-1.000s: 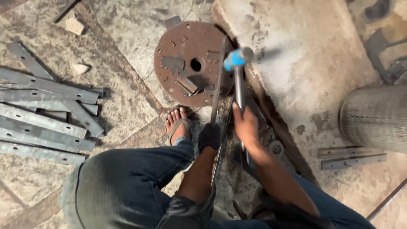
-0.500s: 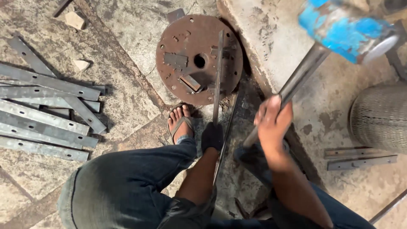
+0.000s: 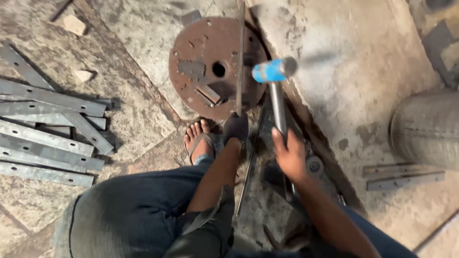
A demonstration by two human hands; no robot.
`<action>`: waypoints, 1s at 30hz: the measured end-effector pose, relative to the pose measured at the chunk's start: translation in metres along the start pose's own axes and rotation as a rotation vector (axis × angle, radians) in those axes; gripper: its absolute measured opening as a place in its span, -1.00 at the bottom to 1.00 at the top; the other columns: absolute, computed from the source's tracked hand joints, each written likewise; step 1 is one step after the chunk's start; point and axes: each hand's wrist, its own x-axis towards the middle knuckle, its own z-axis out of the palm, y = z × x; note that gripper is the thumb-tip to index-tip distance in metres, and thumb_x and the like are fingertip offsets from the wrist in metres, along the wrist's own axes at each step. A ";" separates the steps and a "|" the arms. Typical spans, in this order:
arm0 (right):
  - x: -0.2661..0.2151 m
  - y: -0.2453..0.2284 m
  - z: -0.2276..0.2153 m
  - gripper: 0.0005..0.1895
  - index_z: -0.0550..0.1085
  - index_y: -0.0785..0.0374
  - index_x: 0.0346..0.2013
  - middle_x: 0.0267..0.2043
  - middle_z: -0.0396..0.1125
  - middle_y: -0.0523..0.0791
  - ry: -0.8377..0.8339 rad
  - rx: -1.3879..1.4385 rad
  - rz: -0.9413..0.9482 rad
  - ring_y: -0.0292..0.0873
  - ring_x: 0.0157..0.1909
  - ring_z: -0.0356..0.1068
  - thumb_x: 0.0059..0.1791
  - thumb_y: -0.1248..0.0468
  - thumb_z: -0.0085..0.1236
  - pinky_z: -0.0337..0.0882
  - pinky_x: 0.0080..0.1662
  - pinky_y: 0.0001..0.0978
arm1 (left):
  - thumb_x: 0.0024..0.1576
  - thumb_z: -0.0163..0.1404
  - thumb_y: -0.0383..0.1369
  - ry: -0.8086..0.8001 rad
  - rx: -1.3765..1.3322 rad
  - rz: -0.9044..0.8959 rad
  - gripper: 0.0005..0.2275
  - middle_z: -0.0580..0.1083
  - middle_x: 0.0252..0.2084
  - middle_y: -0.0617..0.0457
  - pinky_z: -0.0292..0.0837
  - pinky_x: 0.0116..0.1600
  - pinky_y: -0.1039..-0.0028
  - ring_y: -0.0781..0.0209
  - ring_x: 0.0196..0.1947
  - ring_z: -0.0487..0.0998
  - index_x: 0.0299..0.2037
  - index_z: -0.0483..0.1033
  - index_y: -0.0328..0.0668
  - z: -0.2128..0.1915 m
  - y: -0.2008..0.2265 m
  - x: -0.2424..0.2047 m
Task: Using a hammer and metal rods to shape and test metal brackets or furniture components on a jig.
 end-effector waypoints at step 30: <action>0.018 -0.065 -0.018 -0.73 0.27 0.24 -0.18 -0.52 0.16 -0.24 0.222 0.669 -0.172 -0.36 -0.58 0.17 0.20 0.10 -0.01 0.19 -0.54 -0.41 | 0.18 -0.19 -0.03 0.119 0.032 0.004 -0.61 0.54 -0.12 -0.33 0.41 0.05 -0.08 -0.38 -0.03 0.53 -0.20 0.53 -0.18 0.042 -0.078 -0.045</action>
